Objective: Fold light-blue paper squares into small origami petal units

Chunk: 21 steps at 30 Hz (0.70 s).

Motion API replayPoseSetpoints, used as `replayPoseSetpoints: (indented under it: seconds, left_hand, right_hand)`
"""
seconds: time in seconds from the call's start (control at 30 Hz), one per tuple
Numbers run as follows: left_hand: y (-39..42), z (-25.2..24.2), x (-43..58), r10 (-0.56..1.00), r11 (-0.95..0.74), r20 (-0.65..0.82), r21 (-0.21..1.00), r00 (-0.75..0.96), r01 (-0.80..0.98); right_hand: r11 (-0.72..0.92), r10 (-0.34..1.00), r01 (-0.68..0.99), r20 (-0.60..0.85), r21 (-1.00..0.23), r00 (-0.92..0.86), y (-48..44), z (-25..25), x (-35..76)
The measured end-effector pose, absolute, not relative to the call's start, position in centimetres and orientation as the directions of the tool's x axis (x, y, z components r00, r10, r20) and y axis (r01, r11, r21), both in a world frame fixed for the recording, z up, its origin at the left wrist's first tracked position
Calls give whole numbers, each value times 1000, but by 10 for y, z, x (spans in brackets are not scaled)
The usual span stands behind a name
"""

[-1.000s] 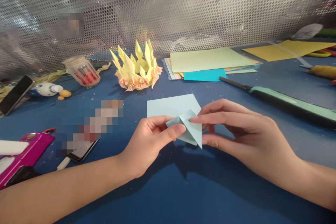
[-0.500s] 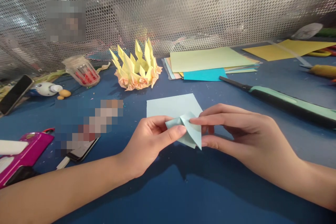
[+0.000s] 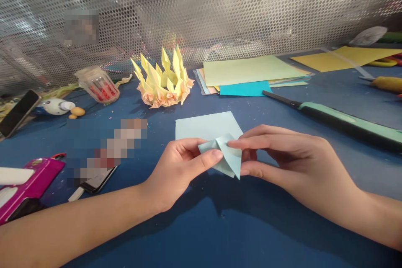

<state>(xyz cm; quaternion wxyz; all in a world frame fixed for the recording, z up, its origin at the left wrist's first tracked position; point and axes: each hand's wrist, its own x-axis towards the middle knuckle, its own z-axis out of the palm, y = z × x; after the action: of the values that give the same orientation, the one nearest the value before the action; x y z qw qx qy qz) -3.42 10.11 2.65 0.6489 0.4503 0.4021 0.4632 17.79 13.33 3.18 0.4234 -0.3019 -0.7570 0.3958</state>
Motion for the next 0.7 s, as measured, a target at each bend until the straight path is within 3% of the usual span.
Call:
replayPoseSetpoints:
  seconds: [0.7]
  left_hand:
    - [101, 28, -34, 962, 161, -92, 951, 257, -262]
  right_hand:
    - [504, 789, 118, 401, -856, -466, 133, 34, 175]
